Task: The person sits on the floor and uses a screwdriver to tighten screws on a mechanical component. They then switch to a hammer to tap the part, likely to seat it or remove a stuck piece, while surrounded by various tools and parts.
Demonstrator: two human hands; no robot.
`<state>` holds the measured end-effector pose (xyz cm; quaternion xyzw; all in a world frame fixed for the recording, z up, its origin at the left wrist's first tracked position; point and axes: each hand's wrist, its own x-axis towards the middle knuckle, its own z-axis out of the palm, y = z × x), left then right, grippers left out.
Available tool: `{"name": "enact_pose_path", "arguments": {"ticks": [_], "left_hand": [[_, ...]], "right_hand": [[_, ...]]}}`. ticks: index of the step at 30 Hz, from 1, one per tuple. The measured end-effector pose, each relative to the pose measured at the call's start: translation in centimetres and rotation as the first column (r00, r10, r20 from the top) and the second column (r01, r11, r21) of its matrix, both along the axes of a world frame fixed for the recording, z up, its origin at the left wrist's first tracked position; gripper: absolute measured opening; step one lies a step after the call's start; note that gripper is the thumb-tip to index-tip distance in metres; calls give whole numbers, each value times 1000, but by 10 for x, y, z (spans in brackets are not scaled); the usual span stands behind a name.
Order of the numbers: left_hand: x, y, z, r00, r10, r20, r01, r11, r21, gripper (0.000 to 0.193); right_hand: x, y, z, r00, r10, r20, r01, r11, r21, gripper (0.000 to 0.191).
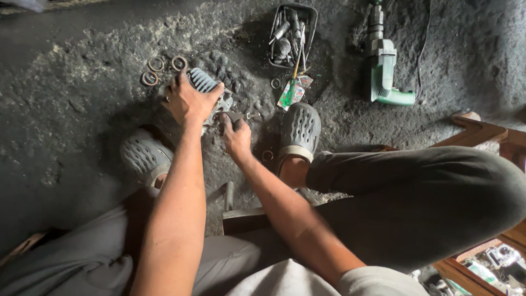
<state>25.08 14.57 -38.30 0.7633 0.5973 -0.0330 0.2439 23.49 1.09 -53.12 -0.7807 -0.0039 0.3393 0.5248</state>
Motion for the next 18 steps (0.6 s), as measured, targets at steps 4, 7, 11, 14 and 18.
{"name": "enact_pose_path", "arguments": {"ticks": [4,7,11,14,18], "left_hand": [[1,1,2,1000,2,-13,-2,1000,-12,106],[1,1,4,1000,2,-11,-2,999,-32,106],[0,0,4,1000,-12,-2,12,1000,-24,107],[1,0,4,998,-15,-54,13,999,-40,110],[2,0,4,998,-11,-54,8,998,-55,110]], "right_hand": [[2,-2,3,998,34,44,-34,999,0,31],[4,-3,1,999,50,-16,-50,998,25,30],[2,1,-1,993,-106,-45,111,983,144,30],[1,1,-1,990,-104,-95,120,976,182,29],[5,-1,4,999,36,21,-37,996,87,28]]}}
